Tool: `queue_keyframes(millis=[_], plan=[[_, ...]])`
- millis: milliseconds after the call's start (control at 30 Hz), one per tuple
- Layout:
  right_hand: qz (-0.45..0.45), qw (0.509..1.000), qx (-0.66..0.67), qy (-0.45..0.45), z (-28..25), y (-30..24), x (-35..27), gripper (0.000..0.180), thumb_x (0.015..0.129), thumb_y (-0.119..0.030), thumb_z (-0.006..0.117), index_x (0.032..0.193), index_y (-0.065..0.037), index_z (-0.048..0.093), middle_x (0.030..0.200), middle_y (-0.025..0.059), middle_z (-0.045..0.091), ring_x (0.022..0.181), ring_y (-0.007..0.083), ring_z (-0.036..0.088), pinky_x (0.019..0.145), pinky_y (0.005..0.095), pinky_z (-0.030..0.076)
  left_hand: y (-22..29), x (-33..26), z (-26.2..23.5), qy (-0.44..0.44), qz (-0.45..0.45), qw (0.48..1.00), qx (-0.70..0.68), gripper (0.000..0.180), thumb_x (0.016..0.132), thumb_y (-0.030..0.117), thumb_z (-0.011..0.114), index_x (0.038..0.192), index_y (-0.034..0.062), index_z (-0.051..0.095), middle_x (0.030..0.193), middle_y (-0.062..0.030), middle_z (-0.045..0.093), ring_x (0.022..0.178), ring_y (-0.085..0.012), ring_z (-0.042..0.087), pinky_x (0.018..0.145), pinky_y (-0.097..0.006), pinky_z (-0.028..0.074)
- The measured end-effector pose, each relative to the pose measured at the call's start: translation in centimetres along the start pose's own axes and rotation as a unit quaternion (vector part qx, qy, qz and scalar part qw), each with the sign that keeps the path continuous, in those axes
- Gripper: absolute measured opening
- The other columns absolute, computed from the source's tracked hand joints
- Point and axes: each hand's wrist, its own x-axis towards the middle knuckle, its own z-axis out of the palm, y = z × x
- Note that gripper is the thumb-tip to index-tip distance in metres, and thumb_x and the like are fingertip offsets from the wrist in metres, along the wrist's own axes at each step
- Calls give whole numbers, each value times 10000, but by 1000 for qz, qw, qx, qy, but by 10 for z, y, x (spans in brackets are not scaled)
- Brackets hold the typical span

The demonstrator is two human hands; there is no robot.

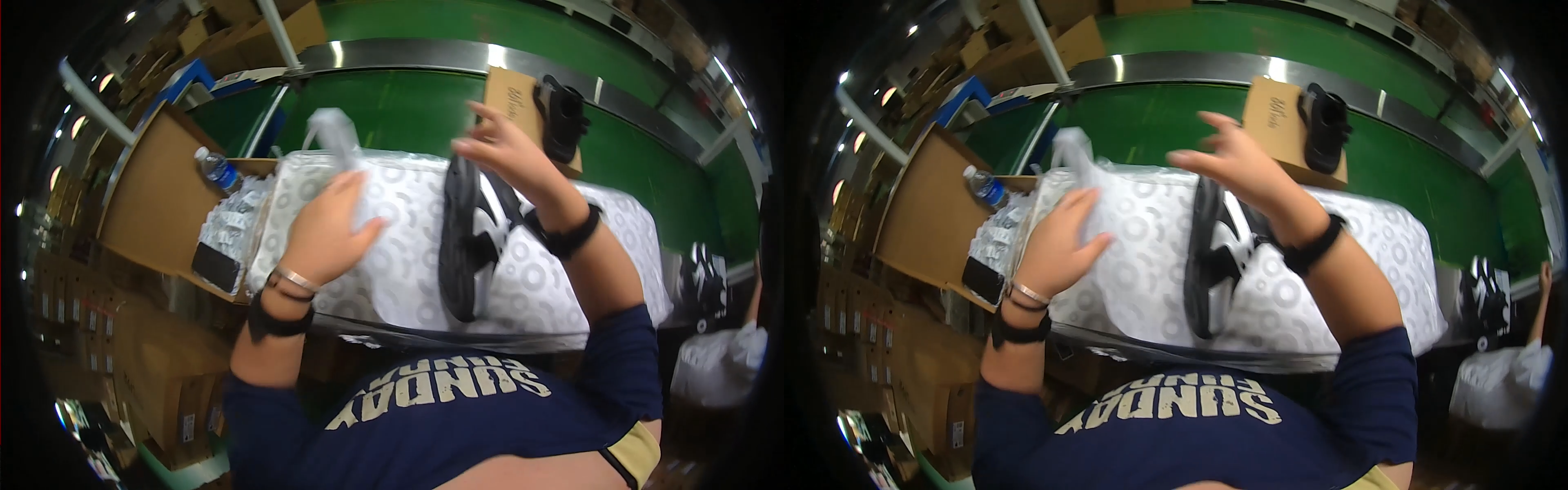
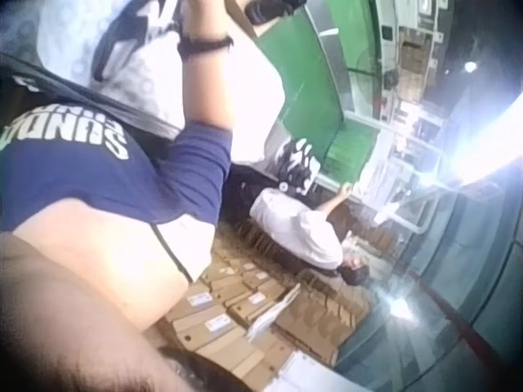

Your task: Packing pairs of shoes into boxes and stacking the boxes.

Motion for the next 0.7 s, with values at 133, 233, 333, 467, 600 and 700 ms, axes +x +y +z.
queue_keyframes(millis=[133, 233, 333, 467, 600, 700], plan=[[24, 997, 29, -62, -2, -44, 12, 617, 652, -207, 664, 1156, 61, 430, 897, 143, 583, 728, 166, 537, 639, 278, 459, 117, 47, 9, -135, 179, 974, 22, 393, 728, 281, 616, 1021, 27, 553, 953, -138, 570, 799, -292, 574, 672, -352, 475], [82, 952, 292, 47, -89, 0, -41, 383, 673, 20, 553, 1052, 27, 496, 892, 115, 590, 720, 158, 576, 655, 266, 474, 127, 56, 3, -66, 239, 964, -99, 410, 729, 249, 635, 1089, 66, 567, 1030, -140, 577, 870, -279, 583, 731, -308, 476], [203, 904, 340, 160, -120, 67, -107, 418, 712, 37, 516, 1123, 1, 451, 919, 127, 590, 711, 160, 584, 675, 263, 485, 97, 95, 35, -188, 191, 952, -146, 357, 768, 280, 590, 1059, 72, 582, 1045, -150, 575, 989, -320, 534, 883, -409, 386], [324, 858, 343, 203, -106, 129, -140, 491, 732, 27, 505, 1204, -26, 381, 918, 102, 571, 741, 152, 565, 614, 252, 464, 123, 128, 122, -411, 231, 846, 250, 573, 760, 463, 518, 1216, 120, 465, 1243, -193, 438, 1193, -374, 348, 963, -534, 223], [112, 938, 172, 280, -152, 128, -74, 449, 743, -35, 510, 1183, -4, 425, 987, 107, 524, 823, 156, 529, 686, 250, 422, 157, 136, 193, -532, 217, 773, 268, 789, 686, 524, 574, 1322, 144, 303, 1331, -219, 311, 1210, -392, 319, 949, -503, 276], [11, 945, -114, 305, -180, 152, -9, 631, 655, -153, 691, 1199, 7, 414, 1111, 193, 478, 954, 261, 503, 813, 347, 415, 188, 149, 206, -543, 165, 796, 209, 892, 623, 527, 652, 1337, 175, 248, 1370, -235, 216, 1235, -413, 267, 914, -551, 299]])
